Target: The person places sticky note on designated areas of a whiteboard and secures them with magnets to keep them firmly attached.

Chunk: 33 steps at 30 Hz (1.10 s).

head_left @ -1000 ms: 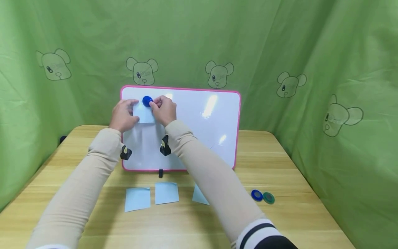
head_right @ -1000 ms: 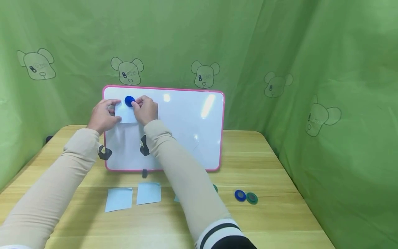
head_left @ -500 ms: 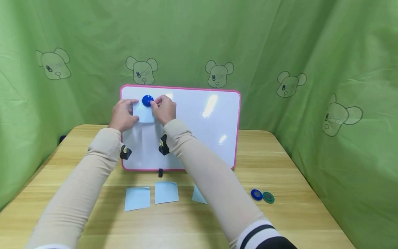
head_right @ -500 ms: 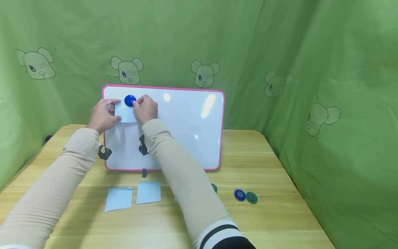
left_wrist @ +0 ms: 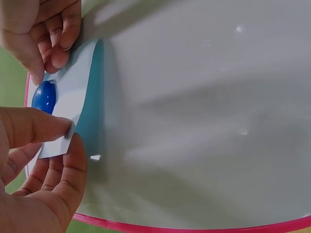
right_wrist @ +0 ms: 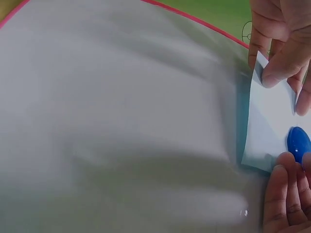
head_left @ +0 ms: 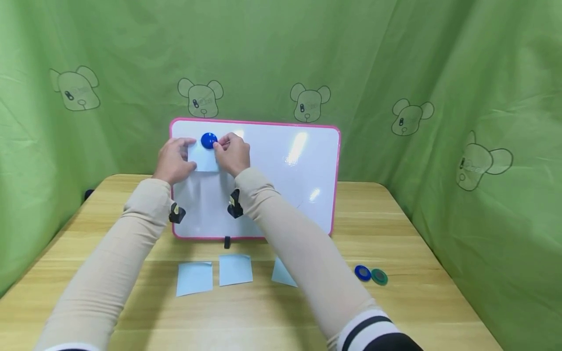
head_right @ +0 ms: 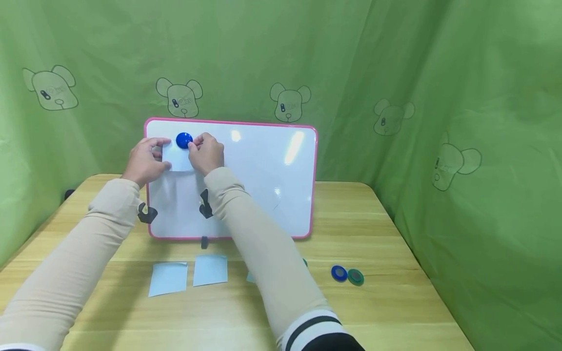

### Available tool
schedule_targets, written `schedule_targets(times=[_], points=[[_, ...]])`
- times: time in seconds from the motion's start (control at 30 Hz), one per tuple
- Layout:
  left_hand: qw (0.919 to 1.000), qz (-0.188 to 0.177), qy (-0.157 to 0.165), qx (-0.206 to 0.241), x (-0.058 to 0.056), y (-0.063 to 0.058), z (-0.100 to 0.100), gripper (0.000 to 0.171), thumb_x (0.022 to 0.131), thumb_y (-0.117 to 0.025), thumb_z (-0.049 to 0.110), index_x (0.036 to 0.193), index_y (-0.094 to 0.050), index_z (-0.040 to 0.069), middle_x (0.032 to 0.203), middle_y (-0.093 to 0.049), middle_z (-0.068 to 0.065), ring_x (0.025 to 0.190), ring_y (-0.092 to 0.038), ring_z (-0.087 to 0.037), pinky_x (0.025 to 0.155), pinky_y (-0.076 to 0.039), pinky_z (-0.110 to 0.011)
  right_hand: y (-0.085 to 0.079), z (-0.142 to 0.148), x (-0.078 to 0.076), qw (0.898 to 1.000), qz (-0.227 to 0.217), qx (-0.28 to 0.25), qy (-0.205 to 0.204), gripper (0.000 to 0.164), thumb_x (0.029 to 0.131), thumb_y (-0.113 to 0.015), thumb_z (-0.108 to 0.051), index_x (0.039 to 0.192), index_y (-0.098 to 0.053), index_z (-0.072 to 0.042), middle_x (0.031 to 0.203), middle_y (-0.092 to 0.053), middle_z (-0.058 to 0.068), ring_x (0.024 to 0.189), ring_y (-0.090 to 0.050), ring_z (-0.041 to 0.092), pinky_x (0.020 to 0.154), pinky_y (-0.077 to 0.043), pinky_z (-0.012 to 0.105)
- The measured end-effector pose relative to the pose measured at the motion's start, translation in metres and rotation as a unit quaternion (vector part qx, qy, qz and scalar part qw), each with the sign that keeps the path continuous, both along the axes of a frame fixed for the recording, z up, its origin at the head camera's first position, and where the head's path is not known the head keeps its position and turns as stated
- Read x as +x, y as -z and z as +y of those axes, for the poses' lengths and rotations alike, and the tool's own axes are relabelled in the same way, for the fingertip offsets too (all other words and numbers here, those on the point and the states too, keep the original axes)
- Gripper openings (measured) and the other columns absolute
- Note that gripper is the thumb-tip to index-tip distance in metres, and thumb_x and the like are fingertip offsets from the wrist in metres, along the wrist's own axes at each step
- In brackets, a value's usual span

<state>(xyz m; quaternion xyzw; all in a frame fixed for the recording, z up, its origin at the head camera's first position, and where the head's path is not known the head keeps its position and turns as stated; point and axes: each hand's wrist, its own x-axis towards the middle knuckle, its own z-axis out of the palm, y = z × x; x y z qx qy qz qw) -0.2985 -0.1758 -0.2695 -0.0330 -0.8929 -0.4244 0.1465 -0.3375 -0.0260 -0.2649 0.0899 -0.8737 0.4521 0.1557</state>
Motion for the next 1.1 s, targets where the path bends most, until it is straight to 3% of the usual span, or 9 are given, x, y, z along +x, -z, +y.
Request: schedule_targets(times=[0.37, 0.57, 0.77, 1.1], points=[[1.0000, 0.000, 0.008, 0.005, 0.002, -0.001, 0.000, 0.063, 0.078, -0.065, -0.010, 0.138, -0.048, 0.000, 0.136, -0.041, -0.024, 0.117, -0.051, -0.042, 0.094, -0.048, -0.050, 0.005, 0.017, 0.000, 0.998, 0.003, 0.000, -0.065, 0.014, 0.092, -0.061, -0.019, 0.101, -0.064, -0.008, 0.086, -0.066, 0.001, 0.080, -0.061, 0.013, 0.070, -0.049, 0.023], [0.9998, -0.003, 0.015, 0.012, 0.005, 0.001, -0.002, 0.063, 0.079, -0.064, -0.010, 0.139, -0.047, 0.000, 0.136, -0.040, -0.024, 0.116, -0.050, -0.042, 0.093, -0.048, -0.050, 0.012, 0.028, 0.003, 0.998, 0.001, 0.002, -0.067, 0.016, 0.092, -0.061, -0.019, 0.102, -0.065, -0.007, 0.086, -0.065, 0.002, 0.079, -0.060, 0.013, 0.068, -0.048, 0.023], [0.9996, 0.004, 0.027, 0.004, 0.011, 0.006, -0.005, 0.061, 0.082, -0.064, -0.006, 0.139, -0.046, 0.000, 0.135, -0.042, -0.024, 0.113, -0.052, -0.041, 0.090, -0.049, -0.050, 0.020, 0.042, 0.007, 0.997, -0.001, -0.017, -0.070, 0.012, 0.092, -0.063, -0.017, 0.099, -0.065, -0.008, 0.083, -0.067, 0.002, 0.075, -0.062, 0.012, 0.065, -0.050, 0.024], [0.9993, -0.001, 0.038, 0.002, 0.022, 0.020, -0.010, 0.057, 0.087, -0.065, 0.002, 0.140, -0.044, -0.001, 0.133, -0.045, -0.024, 0.111, -0.054, -0.041, 0.087, -0.051, -0.051, 0.030, 0.074, 0.017, 0.991, -0.021, -0.040, -0.129, 0.014, 0.095, -0.058, -0.014, 0.106, -0.062, -0.006, 0.097, -0.064, 0.005, 0.086, -0.064, 0.015, 0.076, -0.053, 0.025]])
